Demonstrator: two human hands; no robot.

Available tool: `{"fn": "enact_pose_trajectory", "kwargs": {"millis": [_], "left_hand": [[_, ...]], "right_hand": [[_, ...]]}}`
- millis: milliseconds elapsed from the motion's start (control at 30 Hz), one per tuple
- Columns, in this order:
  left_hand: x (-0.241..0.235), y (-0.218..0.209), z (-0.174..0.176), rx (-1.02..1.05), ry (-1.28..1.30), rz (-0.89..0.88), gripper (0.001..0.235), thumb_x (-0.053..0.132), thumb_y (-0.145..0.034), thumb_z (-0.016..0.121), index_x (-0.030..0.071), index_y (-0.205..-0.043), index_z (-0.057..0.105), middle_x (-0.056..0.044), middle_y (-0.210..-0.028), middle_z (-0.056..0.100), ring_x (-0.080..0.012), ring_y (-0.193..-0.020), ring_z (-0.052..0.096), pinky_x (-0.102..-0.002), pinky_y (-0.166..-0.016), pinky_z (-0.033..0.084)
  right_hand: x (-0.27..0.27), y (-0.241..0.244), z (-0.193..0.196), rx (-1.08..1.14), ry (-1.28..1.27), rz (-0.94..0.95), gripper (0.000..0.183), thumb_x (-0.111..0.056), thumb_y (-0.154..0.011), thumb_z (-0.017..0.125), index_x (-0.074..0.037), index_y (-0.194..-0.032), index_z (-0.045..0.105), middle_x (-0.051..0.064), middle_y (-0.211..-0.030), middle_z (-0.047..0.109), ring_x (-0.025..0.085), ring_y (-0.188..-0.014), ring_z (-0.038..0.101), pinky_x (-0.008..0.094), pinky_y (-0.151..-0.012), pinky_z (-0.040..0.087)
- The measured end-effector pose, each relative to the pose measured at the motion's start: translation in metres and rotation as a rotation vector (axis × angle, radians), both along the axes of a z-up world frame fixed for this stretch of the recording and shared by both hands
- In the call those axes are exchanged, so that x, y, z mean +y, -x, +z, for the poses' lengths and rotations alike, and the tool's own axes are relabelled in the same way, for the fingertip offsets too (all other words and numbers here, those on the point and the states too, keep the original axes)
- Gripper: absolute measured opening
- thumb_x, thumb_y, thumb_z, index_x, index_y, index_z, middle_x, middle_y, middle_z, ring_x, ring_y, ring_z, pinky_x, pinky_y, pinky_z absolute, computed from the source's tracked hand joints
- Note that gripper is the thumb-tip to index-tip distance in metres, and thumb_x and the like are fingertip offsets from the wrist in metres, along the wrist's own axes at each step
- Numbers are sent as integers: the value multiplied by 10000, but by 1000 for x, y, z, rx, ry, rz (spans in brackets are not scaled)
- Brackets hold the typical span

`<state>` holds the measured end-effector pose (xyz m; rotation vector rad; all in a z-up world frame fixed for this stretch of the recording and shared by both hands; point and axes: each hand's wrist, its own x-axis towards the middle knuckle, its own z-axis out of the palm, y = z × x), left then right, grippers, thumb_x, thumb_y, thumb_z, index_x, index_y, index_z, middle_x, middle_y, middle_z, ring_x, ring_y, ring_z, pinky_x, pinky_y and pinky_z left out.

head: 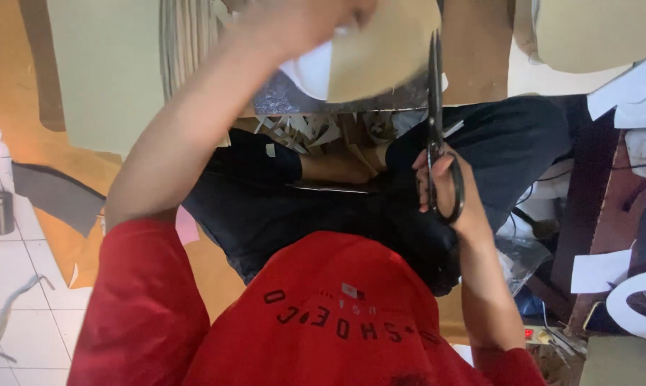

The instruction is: The person sits cross-legged on the floor and uses scissors to cut white material around a beige template. They repeatedly trim the edges, flip the material, and stack the finished pieces on the table.

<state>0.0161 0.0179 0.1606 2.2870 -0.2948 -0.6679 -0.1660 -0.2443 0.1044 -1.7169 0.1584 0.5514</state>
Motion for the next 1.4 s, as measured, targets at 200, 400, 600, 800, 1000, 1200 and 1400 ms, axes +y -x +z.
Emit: {"fn": "enact_pose_trajectory", "kwargs": {"millis": [200, 400, 600, 800, 1000, 1200, 1400], "left_hand": [[-25, 14, -131, -558, 29, -405, 290, -234, -810, 602, 34, -916, 641, -100, -970, 588, -258, -884, 602, -356, -673, 493], [-32, 43, -135, -749, -252, -147, 531, -227, -650, 749, -85, -1138, 598, -197, -988, 611, -327, -925, 600, -375, -676, 563], [-26, 28, -132, -504, -4, 21, 370, -257, -748, 499, -32, -1036, 550, -121, -752, 567, -297, -712, 537, -433, -474, 358], [-48, 33, -137, -472, 17, 117, 266, -9, -950, 624, -48, -1187, 509, -132, -818, 620, -268, -711, 595, -392, -537, 462], [-54, 25, -157, -373, -59, 186, 219, -121, -818, 614, -19, -1010, 585, -159, -842, 662, -297, -647, 637, -405, -520, 506], [-64, 20, -140, -218, 434, 339, 101, 193, -954, 573, 143, -931, 657, -8, -683, 727, -169, -531, 774, -321, -538, 611], [-61, 17, -156, -229, 370, 311, 131, 32, -912, 597, 93, -1010, 658, 8, -715, 750, -138, -662, 741, -314, -665, 595]], "right_hand": [[18, 8, -17, -50, 37, 4, 682, -725, -919, 366, -64, -947, 532, 35, -572, 468, 137, -401, 511, 251, -395, 451], [40, 26, -46, 159, -4, -60, 831, -839, -770, 365, -69, -1011, 564, 39, -602, 494, 145, -453, 527, 271, -392, 502], [33, 18, -57, -15, 64, -46, 667, -713, -926, 365, -82, -1022, 558, 46, -594, 524, 138, -444, 545, 254, -417, 509], [28, 8, -49, 29, 103, -96, 659, -714, -921, 387, -86, -1015, 563, 38, -643, 514, 145, -483, 551, 264, -443, 508], [25, 10, -55, 29, 179, -87, 522, -628, -969, 441, -119, -992, 557, 58, -653, 572, 166, -489, 606, 268, -463, 506], [17, 4, -48, -76, 160, -154, 451, -560, -1021, 465, -115, -1025, 539, 32, -684, 528, 141, -506, 572, 265, -475, 506], [34, 13, -53, 91, -92, -94, 728, -706, -924, 320, -51, -1077, 598, 52, -624, 540, 146, -461, 560, 260, -426, 523]]}}
